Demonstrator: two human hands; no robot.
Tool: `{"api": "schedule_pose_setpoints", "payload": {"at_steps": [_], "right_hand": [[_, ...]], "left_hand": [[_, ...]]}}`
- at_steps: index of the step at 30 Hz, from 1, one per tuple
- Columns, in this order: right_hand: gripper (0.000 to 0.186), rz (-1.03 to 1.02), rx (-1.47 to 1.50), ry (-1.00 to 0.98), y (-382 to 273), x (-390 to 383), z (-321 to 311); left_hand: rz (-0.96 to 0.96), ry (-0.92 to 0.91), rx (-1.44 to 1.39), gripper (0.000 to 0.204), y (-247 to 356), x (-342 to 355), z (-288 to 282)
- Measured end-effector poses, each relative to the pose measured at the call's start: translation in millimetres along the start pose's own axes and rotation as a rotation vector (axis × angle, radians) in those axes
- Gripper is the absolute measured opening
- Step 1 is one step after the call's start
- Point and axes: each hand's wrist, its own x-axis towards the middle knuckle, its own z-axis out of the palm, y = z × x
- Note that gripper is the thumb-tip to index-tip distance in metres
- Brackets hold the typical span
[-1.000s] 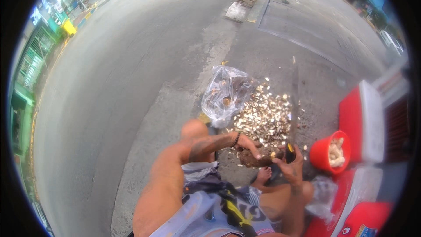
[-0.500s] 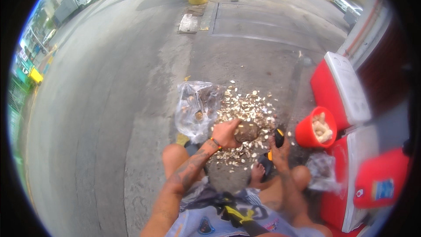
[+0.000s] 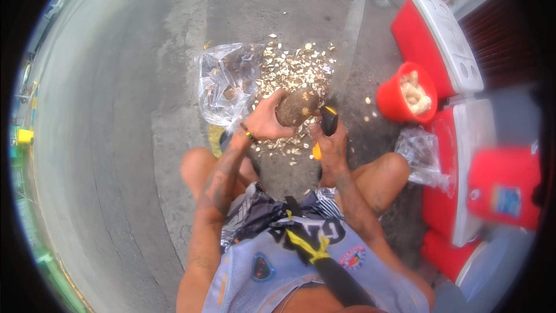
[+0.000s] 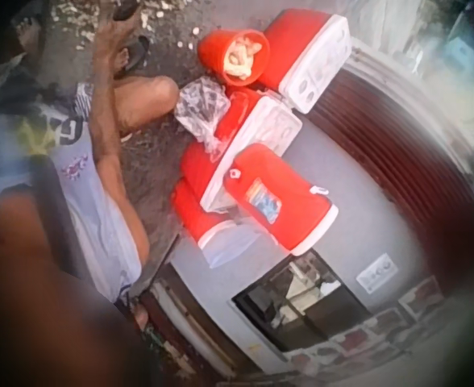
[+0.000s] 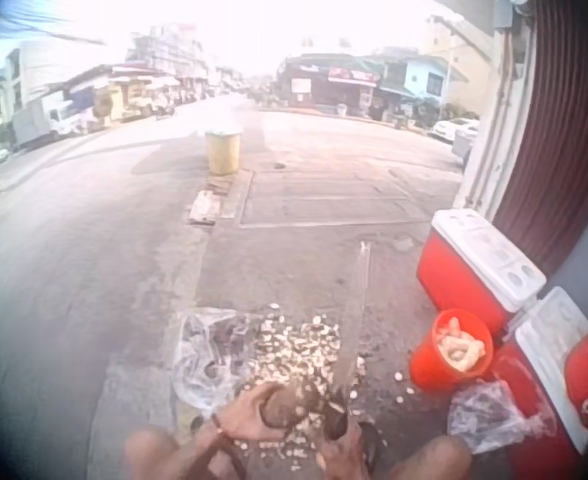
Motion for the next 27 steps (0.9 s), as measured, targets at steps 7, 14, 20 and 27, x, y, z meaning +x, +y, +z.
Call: {"api": "schedule_pose_setpoints", "payload": {"at_steps": [7,14,20,27], "right_hand": [[0.048,0.059,0.105,0.048,8.0,14.0,-12.4],[0.042,0.125,-0.062,0.128,25.8,9.7,-10.3],[0.056,0.236,-0.658,0.105,40.2,-18.8,-20.7],[0.051,0.175,-0.801,0.146,44.0,-39.8,-1.3]], "left_hand": [[-0.151,-0.227,-0.366,0.077,-8.3,-0.4,28.2],[-0.101,-0.168,0.180,0.084,-24.7,1.7,39.5],[-0.153,-0.041,0.646,0.071,-36.8,8.9,7.2],[-0.155,0.072,0.702,0.068,-41.0,8.1,-15.6]]}}
